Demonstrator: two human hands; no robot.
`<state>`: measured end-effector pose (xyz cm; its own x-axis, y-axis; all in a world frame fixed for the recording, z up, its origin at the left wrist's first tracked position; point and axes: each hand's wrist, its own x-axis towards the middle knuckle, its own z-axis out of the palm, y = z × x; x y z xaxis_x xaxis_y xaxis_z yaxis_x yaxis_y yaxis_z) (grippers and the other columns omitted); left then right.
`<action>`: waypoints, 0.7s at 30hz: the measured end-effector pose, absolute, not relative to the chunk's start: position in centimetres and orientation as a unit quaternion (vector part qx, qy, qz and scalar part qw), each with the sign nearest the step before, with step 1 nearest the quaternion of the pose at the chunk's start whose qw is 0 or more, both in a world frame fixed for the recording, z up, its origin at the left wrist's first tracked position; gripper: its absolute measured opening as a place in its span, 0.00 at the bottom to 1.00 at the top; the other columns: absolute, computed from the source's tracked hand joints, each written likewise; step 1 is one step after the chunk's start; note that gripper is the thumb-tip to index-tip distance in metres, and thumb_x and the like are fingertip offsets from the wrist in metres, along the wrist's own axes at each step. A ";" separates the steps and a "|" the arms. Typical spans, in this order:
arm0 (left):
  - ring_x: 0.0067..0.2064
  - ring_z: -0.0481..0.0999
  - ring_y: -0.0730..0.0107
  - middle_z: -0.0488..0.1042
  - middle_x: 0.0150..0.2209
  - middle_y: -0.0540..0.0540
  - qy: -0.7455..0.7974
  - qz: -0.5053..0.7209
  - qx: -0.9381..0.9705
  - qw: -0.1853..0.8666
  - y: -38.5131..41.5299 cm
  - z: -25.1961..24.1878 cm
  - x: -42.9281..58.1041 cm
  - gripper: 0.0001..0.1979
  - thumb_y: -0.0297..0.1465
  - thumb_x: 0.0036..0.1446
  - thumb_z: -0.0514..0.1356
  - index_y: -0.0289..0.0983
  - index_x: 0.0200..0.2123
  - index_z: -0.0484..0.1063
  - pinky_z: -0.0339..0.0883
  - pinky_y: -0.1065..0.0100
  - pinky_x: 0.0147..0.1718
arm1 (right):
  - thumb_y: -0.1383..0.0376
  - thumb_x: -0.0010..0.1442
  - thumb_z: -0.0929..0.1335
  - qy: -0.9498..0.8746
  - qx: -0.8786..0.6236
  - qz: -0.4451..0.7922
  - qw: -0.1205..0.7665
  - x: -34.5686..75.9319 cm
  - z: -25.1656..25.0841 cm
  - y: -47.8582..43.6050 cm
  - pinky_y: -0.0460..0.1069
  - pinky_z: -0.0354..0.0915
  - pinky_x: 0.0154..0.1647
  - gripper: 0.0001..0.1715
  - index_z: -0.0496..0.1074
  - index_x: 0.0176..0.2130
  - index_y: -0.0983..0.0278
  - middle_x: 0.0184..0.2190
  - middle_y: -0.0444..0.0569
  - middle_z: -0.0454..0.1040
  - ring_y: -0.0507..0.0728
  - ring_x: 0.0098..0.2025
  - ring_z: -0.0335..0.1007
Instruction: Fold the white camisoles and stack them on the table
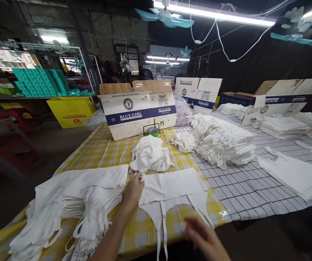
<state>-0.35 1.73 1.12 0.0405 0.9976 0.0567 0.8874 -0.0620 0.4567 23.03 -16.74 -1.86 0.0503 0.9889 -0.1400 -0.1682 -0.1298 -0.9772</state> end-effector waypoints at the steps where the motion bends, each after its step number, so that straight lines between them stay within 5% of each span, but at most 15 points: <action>1: 0.43 0.70 0.62 0.72 0.40 0.40 0.687 0.175 0.692 0.135 2.3 1.1 -0.3 0.11 0.31 0.54 0.52 0.32 0.38 0.69 0.60 0.65 0.43 | 0.55 0.51 0.68 -0.483 -0.558 0.459 0.495 25.2 -0.6 -14.6 0.49 0.62 0.33 0.20 0.72 0.43 0.61 0.32 0.49 0.74 0.58 0.35 0.68; 4: 0.48 0.68 0.51 0.70 0.44 0.32 0.719 0.150 0.669 0.119 3.4 1.1 0.2 0.16 0.37 0.51 0.56 0.30 0.37 0.68 0.59 0.59 0.44 | 0.59 0.57 0.61 -0.560 -0.701 0.209 0.389 30.9 1.9 -7.2 0.49 0.61 0.37 0.19 0.68 0.45 0.64 0.39 0.52 0.72 0.57 0.38 0.67; 6: 0.48 0.68 0.49 0.70 0.44 0.31 0.732 0.134 0.656 0.126 4.0 1.1 0.5 0.16 0.39 0.48 0.59 0.31 0.34 0.69 0.60 0.59 0.42 | 0.60 0.55 0.62 -0.526 -0.780 0.157 0.301 33.1 2.1 -2.8 0.50 0.59 0.38 0.18 0.67 0.43 0.66 0.40 0.55 0.70 0.59 0.40 0.66; 13: 0.31 0.72 0.63 0.70 0.21 0.48 0.709 0.158 0.652 0.216 5.8 0.6 0.4 0.11 0.33 0.40 0.62 0.36 0.17 0.63 0.58 0.68 0.30 | 0.63 0.44 0.69 -0.521 -0.784 0.233 0.244 34.0 -0.4 3.2 0.46 0.53 0.26 0.09 0.64 0.24 0.64 0.24 0.47 0.69 0.56 0.29 0.65; 17: 0.30 0.70 0.67 0.65 0.19 0.53 0.670 0.237 0.652 0.265 5.7 0.0 0.7 0.07 0.27 0.40 0.59 0.37 0.18 0.61 0.57 0.71 0.29 | 0.64 0.47 0.65 -0.525 -0.747 0.298 0.279 34.6 -0.1 2.5 0.45 0.52 0.24 0.06 0.63 0.24 0.64 0.22 0.44 0.67 0.53 0.26 0.63; 21: 0.31 0.72 0.68 0.71 0.25 0.50 0.612 0.289 0.637 0.368 4.8 0.1 0.7 0.09 0.31 0.43 0.59 0.35 0.31 0.67 0.62 0.71 0.30 | 0.62 0.47 0.67 -0.526 -0.680 0.403 0.314 36.0 1.2 0.8 0.45 0.59 0.26 0.08 0.68 0.29 0.64 0.25 0.44 0.71 0.53 0.27 0.67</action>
<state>0.68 4.77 0.07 0.0829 0.9932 -0.0822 0.5683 0.0207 0.8225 36.02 0.76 1.23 0.1211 0.9685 -0.2174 0.4621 -0.2489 -0.8512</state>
